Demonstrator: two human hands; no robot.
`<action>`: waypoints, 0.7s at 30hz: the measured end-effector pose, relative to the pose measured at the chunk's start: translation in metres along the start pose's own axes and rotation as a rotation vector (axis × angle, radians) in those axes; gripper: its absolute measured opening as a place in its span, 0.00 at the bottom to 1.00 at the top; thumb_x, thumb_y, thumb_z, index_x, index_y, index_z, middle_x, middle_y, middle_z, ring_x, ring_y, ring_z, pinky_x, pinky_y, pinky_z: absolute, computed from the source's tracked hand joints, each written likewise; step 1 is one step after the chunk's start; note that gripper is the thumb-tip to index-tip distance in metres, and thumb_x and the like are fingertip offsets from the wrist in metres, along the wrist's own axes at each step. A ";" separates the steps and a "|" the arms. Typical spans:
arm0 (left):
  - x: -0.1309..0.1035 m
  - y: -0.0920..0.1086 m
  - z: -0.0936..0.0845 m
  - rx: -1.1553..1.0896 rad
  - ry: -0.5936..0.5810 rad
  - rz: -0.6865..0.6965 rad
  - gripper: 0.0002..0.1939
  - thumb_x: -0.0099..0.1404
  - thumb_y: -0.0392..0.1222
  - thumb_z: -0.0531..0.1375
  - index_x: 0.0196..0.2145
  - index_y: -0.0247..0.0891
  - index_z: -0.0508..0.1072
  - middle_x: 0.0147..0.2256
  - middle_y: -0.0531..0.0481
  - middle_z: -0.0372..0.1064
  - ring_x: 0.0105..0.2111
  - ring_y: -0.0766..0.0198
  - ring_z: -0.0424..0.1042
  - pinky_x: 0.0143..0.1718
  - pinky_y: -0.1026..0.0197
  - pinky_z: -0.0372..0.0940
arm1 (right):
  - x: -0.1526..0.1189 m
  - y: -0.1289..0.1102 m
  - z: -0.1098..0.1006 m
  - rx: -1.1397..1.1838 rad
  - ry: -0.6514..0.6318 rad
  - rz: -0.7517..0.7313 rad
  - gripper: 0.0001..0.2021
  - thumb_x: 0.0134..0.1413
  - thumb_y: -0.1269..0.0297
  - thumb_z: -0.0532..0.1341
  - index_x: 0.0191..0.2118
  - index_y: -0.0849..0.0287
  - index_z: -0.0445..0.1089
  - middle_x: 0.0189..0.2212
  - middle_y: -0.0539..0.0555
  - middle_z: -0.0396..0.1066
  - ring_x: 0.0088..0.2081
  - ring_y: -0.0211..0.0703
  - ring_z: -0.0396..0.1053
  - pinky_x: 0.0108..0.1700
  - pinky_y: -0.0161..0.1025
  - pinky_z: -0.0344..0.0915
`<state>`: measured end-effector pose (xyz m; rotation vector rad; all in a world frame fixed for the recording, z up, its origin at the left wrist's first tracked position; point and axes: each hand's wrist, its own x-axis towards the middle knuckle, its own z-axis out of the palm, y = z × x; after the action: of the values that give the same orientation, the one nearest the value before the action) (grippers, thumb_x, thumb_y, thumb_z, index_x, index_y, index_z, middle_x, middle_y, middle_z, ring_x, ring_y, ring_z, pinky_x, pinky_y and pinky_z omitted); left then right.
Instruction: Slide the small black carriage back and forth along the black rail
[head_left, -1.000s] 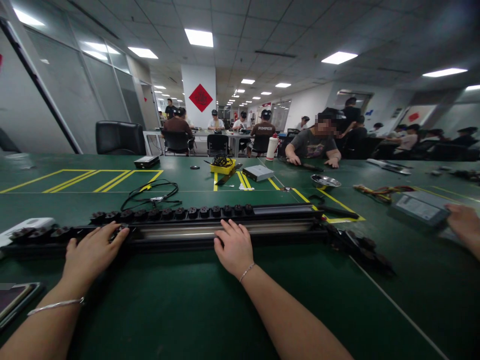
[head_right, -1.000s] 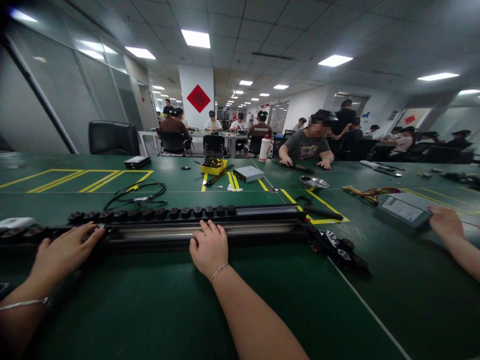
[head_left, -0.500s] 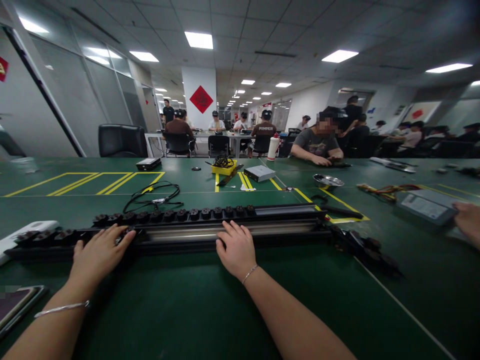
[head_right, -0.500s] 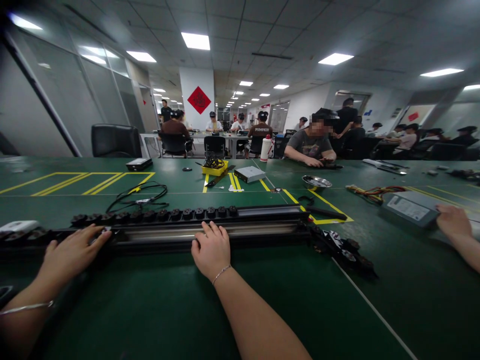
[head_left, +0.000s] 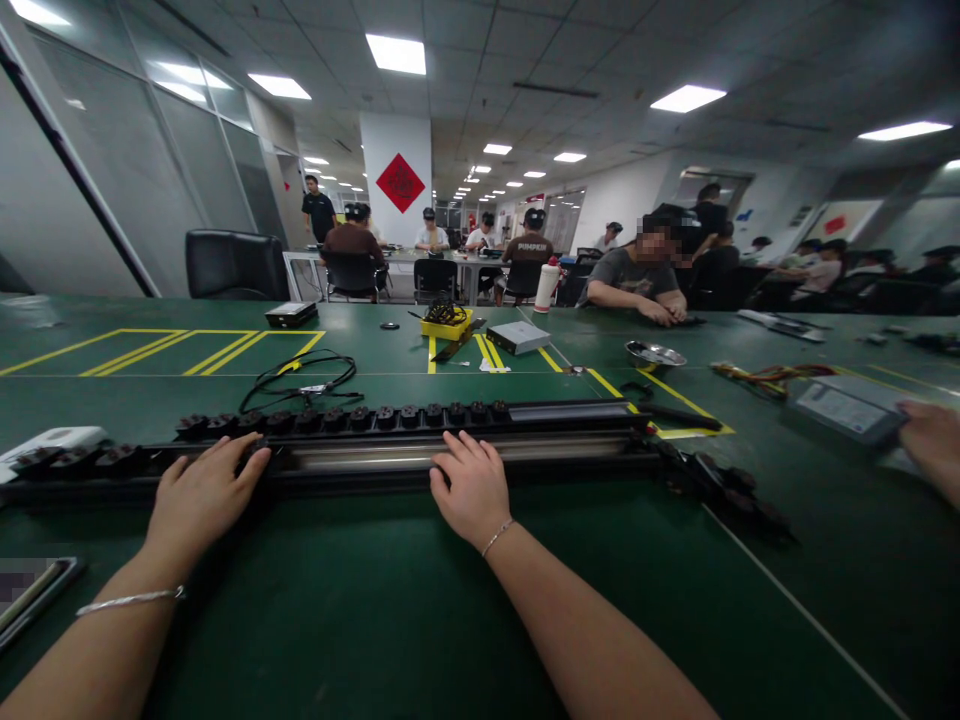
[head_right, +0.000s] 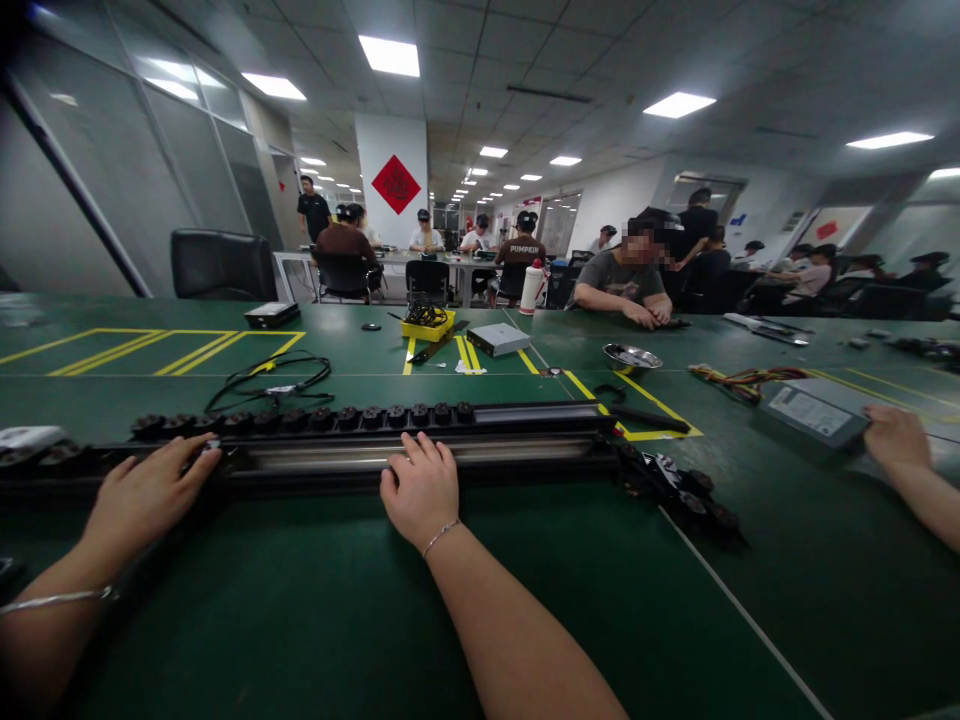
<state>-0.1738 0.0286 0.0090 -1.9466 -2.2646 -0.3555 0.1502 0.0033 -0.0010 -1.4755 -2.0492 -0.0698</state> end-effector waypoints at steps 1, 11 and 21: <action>0.000 0.000 0.000 -0.009 0.002 -0.002 0.29 0.65 0.54 0.37 0.57 0.37 0.58 0.57 0.41 0.59 0.60 0.54 0.52 0.58 0.44 0.44 | 0.000 0.000 0.000 0.000 -0.001 0.002 0.12 0.57 0.60 0.52 0.40 0.52 0.71 0.56 0.49 0.62 0.59 0.44 0.53 0.58 0.46 0.44; 0.003 0.000 0.001 0.021 -0.050 -0.007 0.26 0.64 0.50 0.41 0.55 0.41 0.62 0.59 0.48 0.56 0.61 0.54 0.49 0.58 0.41 0.41 | 0.000 0.000 -0.001 -0.007 -0.006 0.010 0.13 0.57 0.59 0.51 0.40 0.50 0.71 0.56 0.49 0.62 0.59 0.44 0.53 0.59 0.46 0.44; 0.003 -0.002 0.005 0.104 -0.085 0.043 0.27 0.63 0.48 0.40 0.57 0.42 0.60 0.60 0.49 0.54 0.62 0.52 0.47 0.58 0.39 0.41 | 0.000 -0.001 0.000 0.004 0.007 0.014 0.13 0.57 0.59 0.51 0.40 0.50 0.72 0.56 0.48 0.62 0.59 0.43 0.53 0.59 0.46 0.45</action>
<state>-0.1765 0.0323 0.0050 -1.9898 -2.2389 -0.1494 0.1496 0.0029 -0.0011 -1.4853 -2.0320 -0.0654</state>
